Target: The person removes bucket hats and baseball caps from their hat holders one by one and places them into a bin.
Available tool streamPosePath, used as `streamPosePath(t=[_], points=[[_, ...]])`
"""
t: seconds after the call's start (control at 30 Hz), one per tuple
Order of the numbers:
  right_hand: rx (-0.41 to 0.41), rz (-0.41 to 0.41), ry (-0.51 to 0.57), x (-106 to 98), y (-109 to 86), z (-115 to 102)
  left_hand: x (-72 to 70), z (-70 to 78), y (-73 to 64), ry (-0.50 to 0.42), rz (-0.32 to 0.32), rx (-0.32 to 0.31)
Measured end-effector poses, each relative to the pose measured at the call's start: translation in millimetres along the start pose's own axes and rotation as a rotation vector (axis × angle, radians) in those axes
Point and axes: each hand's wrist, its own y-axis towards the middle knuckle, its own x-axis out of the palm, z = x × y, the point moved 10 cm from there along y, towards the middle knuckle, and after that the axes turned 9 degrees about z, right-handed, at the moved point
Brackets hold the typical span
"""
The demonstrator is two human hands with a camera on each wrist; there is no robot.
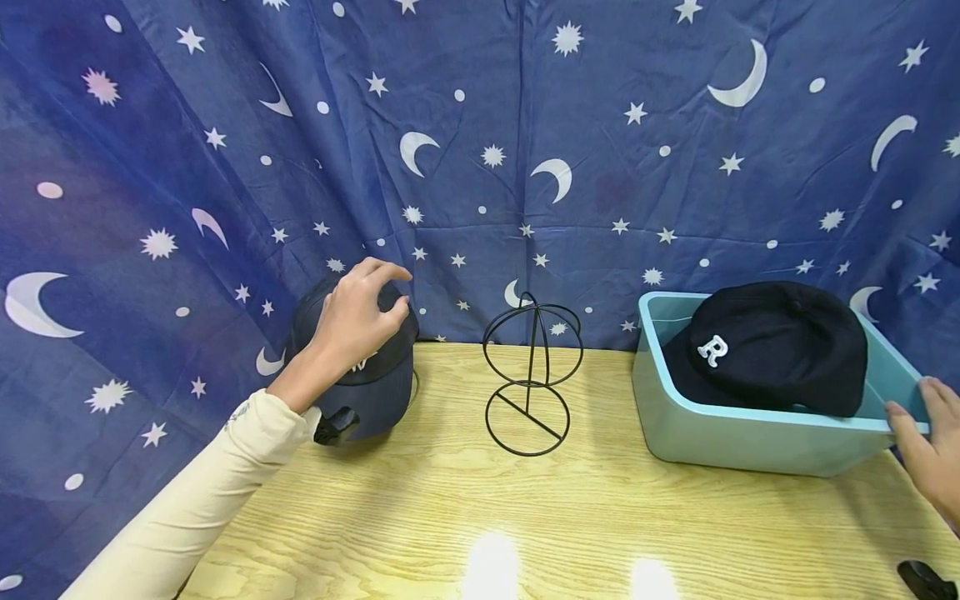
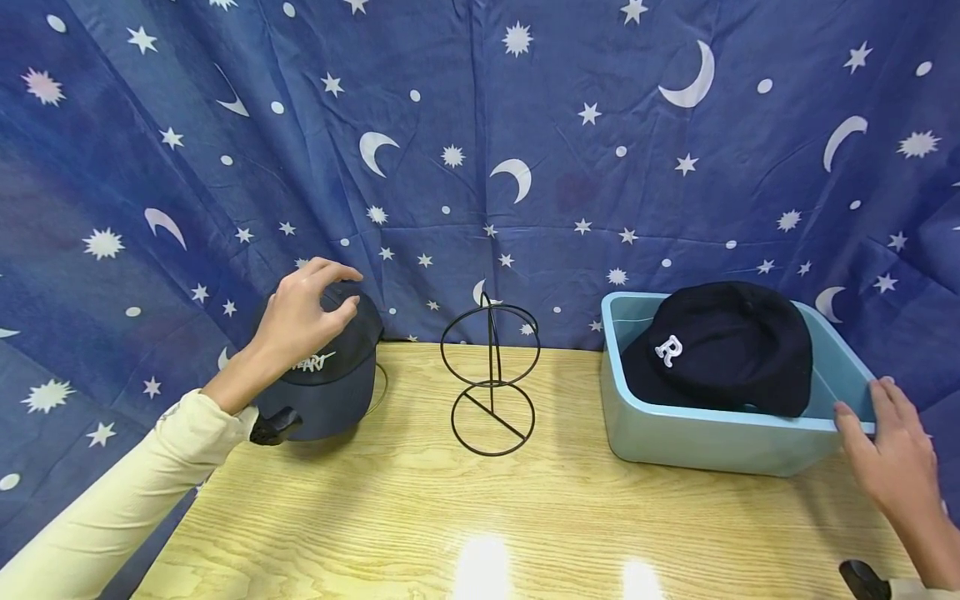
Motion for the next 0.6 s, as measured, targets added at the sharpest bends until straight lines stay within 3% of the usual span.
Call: streamPosePath(t=[0.27,0.6], points=[[0.047,-0.033,-0.023,3.5,-0.6,5.2,1.4,-26.0,3.9,0.036,-0.006,-0.074],[0.032,-0.015,-0.052,2.6,-0.4,2.2,-0.4,-63.4,5.1,0.087,-0.023,-0.176]])
